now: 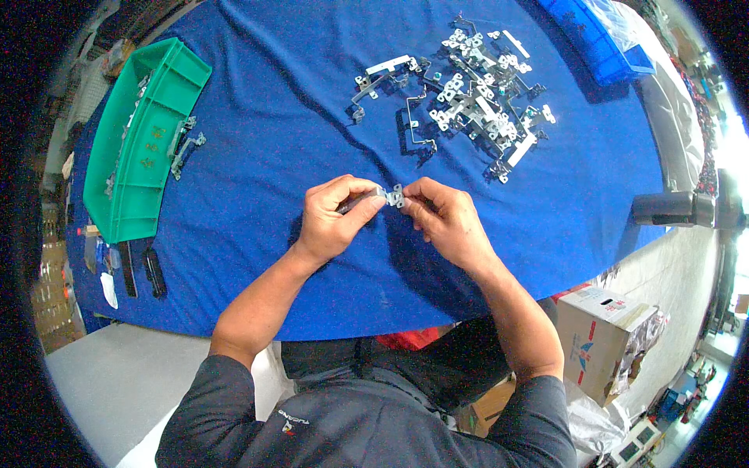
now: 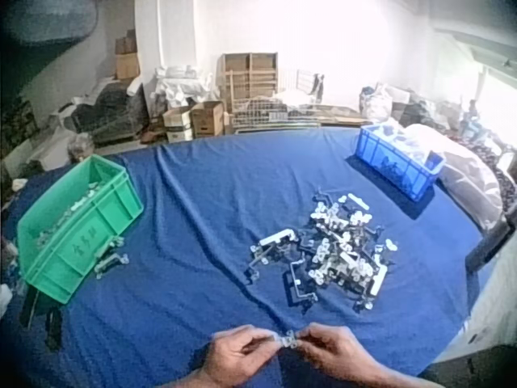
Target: The person assembles small metal brackets by hand, fitting the component pieces together at a work table.
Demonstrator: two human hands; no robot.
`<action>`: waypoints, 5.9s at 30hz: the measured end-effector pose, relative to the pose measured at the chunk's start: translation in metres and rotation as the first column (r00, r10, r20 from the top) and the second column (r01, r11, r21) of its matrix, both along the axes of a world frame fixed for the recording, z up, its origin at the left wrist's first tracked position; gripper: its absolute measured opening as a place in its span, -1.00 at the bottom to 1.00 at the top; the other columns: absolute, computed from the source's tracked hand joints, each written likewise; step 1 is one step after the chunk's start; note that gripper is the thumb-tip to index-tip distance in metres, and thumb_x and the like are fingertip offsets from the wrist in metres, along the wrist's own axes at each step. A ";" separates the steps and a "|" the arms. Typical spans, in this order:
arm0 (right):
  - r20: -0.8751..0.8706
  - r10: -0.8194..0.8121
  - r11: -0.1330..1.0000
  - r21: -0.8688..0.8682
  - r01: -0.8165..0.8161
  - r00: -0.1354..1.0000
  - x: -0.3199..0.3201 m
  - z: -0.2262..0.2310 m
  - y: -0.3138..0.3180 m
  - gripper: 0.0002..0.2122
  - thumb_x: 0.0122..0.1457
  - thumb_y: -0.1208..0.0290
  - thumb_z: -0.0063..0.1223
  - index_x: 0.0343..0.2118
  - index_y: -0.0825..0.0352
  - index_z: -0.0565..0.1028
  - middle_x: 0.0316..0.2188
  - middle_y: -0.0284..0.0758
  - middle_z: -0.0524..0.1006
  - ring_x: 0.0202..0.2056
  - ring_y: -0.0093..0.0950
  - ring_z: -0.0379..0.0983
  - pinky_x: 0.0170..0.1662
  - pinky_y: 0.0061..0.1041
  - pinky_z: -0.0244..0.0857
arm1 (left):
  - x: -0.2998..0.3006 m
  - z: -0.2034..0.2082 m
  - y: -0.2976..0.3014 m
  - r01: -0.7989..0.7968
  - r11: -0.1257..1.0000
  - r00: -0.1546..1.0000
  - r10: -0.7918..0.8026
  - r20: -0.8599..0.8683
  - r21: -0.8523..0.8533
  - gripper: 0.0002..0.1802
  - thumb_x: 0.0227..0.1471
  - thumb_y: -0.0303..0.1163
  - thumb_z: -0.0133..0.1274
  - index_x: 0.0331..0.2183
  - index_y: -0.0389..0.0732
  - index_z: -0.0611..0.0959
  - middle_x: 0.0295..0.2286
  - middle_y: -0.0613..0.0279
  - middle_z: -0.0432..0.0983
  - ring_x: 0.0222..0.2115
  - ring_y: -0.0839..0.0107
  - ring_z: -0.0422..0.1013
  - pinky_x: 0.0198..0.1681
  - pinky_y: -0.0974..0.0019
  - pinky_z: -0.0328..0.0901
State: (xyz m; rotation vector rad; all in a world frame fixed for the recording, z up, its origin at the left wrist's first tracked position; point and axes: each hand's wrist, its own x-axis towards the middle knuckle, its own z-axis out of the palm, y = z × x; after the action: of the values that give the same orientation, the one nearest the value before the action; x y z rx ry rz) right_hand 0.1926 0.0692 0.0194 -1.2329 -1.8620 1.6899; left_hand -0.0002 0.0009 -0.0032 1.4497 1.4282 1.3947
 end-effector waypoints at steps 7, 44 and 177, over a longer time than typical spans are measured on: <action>-0.019 0.012 0.999 0.053 -0.011 1.000 0.000 -0.002 -0.001 -0.88 0.26 0.46 0.04 -0.23 0.38 0.51 -0.56 -0.43 0.48 -0.55 -0.68 0.37 -0.51 -0.61 0.29 | -0.001 -0.001 0.001 0.005 1.000 0.999 -0.004 -0.040 0.029 -0.88 0.02 -0.44 0.24 -0.40 -0.31 0.69 -0.57 0.31 0.52 -0.60 0.66 0.33 -0.55 0.48 0.20; -0.112 0.047 0.995 -0.079 -0.056 0.993 0.000 -0.003 0.002 -0.83 0.30 0.43 0.00 -0.16 0.41 0.51 -0.45 -0.43 0.51 -0.47 -0.70 0.39 -0.42 -0.64 0.33 | 0.001 -0.001 -0.001 0.127 0.991 0.987 -0.122 -0.102 0.039 -0.89 -0.03 -0.47 0.25 -0.38 -0.28 0.70 -0.57 0.24 0.52 -0.60 0.53 0.40 -0.53 0.41 0.26; -0.264 -0.237 0.969 0.005 0.247 0.935 -0.004 -0.002 0.003 -0.85 0.28 0.40 0.04 -0.21 0.38 0.53 -0.51 -0.46 0.49 -0.54 -0.72 0.34 -0.52 -0.65 0.24 | 0.003 0.002 0.000 0.108 0.993 0.989 -0.102 -0.108 0.054 -0.90 -0.02 -0.49 0.25 -0.39 -0.29 0.69 -0.58 0.27 0.52 -0.61 0.58 0.39 -0.54 0.44 0.25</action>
State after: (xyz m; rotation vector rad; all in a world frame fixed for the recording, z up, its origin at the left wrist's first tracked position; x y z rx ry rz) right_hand 0.1888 0.0718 0.0170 -1.1106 -1.5135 1.5886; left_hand 0.0025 0.0004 -0.0015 1.6342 1.3634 1.3229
